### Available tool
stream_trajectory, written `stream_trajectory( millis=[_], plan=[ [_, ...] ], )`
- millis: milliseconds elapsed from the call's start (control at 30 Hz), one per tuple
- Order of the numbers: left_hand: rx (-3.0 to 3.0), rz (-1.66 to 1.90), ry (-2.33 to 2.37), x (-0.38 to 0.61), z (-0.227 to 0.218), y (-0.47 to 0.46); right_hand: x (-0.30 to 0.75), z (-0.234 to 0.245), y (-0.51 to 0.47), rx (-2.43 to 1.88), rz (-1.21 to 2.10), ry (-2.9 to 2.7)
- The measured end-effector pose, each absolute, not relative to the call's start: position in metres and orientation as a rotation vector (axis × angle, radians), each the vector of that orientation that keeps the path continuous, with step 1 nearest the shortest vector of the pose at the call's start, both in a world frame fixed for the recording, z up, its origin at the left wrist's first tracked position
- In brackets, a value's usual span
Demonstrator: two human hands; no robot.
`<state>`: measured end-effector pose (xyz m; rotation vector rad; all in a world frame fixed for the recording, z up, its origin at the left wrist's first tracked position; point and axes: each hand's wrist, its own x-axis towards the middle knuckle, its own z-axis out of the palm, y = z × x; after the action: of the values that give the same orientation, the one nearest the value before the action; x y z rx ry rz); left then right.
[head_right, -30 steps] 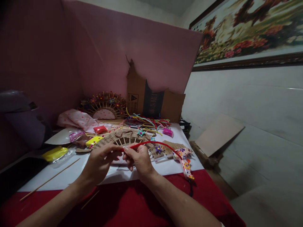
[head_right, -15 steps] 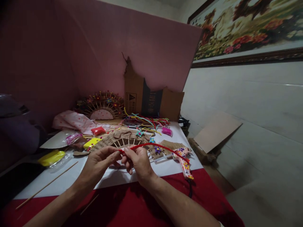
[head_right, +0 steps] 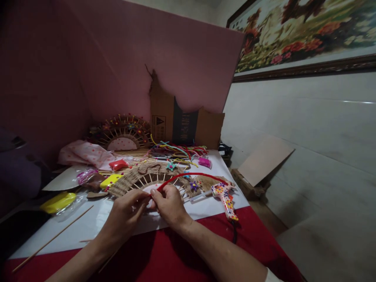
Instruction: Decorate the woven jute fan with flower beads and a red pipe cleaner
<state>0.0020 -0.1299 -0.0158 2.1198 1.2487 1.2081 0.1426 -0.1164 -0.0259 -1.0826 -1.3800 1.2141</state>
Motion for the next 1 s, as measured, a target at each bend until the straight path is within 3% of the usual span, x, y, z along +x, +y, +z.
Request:
stream_trajectory(
  millis=[267,1000],
  plan=[
    [1.267,1.174,1.058,0.0,-0.008,-0.126,0.142,-0.014,-0.121,-1.039,1.425,-1.193],
    [1.157,1.055,1.041,0.003,0.003,-0.13,0.143,-0.027,-0.116,-1.015,1.17,-1.313]
  ],
)
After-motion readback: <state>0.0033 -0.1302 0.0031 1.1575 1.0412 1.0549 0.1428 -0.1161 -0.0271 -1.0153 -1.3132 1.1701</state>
